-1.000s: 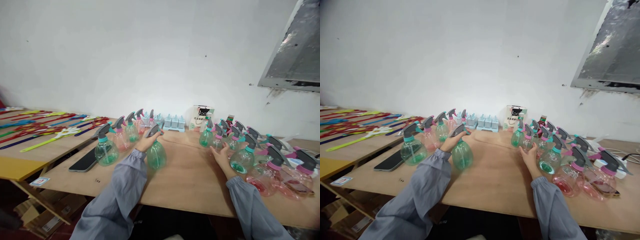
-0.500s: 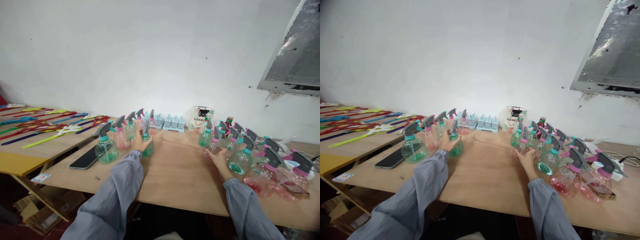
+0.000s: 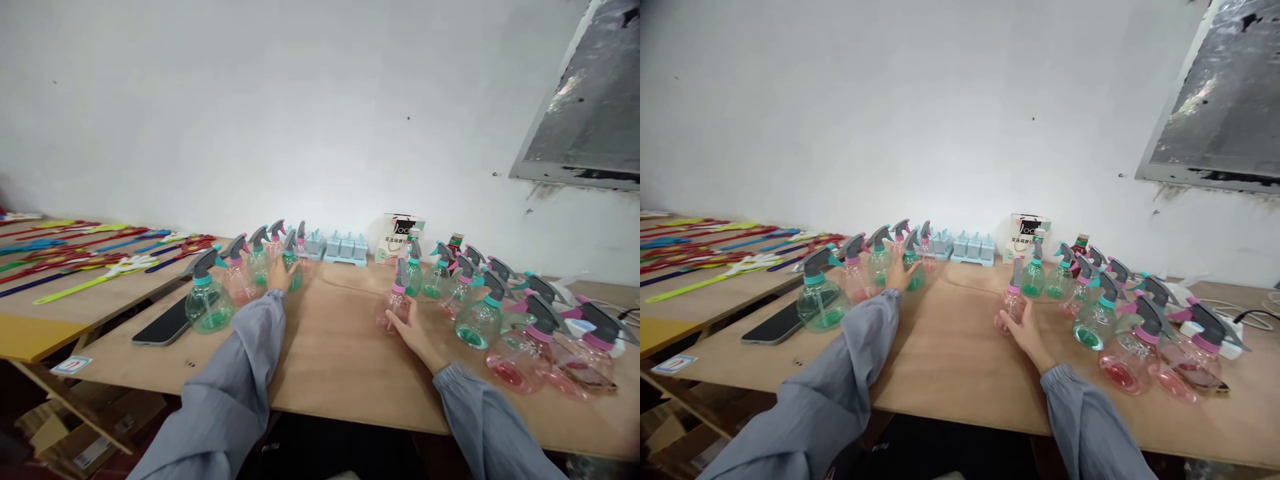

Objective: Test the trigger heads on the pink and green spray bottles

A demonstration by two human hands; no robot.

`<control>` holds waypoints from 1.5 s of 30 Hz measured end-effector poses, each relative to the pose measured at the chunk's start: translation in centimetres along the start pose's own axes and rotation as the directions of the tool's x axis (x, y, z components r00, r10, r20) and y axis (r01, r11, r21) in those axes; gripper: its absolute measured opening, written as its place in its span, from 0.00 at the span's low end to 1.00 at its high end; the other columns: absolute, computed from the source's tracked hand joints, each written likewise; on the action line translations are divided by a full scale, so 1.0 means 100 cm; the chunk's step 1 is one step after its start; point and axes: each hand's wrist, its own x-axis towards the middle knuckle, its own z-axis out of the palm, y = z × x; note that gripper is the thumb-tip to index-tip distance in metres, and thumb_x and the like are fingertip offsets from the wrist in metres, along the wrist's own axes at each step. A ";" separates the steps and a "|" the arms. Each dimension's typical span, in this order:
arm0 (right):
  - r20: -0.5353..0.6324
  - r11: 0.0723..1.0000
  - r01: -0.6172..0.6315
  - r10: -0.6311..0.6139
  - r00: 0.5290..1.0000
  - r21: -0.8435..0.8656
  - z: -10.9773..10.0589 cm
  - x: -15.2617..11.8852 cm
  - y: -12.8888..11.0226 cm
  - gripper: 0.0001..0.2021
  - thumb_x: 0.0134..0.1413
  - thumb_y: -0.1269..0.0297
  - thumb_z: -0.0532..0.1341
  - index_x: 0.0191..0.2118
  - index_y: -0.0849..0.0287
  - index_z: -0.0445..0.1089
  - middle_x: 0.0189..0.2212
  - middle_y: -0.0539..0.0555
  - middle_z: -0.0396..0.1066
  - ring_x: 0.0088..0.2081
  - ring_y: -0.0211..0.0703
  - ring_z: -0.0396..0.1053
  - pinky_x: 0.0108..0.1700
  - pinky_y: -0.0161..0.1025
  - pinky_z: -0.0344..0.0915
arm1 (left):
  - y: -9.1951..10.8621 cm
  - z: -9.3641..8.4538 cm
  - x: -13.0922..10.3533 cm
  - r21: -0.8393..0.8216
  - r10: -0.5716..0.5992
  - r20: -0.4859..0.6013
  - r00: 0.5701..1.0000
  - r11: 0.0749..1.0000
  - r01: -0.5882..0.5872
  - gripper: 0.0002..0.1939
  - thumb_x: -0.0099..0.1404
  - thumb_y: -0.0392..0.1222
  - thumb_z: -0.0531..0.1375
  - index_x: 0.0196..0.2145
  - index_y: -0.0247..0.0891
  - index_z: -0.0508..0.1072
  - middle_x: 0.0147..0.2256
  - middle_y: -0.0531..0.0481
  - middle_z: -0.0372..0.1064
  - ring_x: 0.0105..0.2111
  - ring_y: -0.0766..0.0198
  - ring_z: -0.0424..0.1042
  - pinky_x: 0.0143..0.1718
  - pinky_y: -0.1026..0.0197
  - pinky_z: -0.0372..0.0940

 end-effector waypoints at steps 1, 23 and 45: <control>0.038 0.999 0.002 -0.004 0.999 0.046 0.001 -0.002 -0.001 0.39 0.48 0.38 0.65 0.59 0.53 0.54 0.60 0.63 0.64 0.63 0.57 0.63 0.65 0.59 0.58 | 0.001 0.002 0.002 -0.011 -0.014 0.005 1.000 1.000 0.014 0.36 0.67 0.55 0.61 0.65 0.35 0.58 0.64 0.28 0.60 0.64 0.40 0.62 0.62 0.43 0.59; 0.448 0.969 -0.051 -0.066 0.892 0.243 0.058 -0.036 -0.034 0.44 0.35 0.44 0.75 0.55 0.51 0.54 0.54 0.59 0.66 0.56 0.56 0.67 0.60 0.56 0.63 | 0.136 0.022 -0.120 -0.763 0.548 0.471 0.691 0.646 0.007 0.45 0.53 0.54 0.73 0.64 0.41 0.62 0.61 0.37 0.64 0.62 0.47 0.64 0.64 0.44 0.59; -0.353 0.973 -0.018 -0.066 0.933 -0.231 -0.018 0.096 0.052 0.59 0.31 0.21 0.60 0.59 0.67 0.56 0.58 0.74 0.60 0.62 0.66 0.58 0.64 0.60 0.55 | 0.103 -0.029 -0.092 -0.795 0.495 0.517 0.698 0.581 0.177 0.27 0.58 0.47 0.70 0.55 0.44 0.74 0.52 0.42 0.75 0.57 0.50 0.70 0.61 0.47 0.61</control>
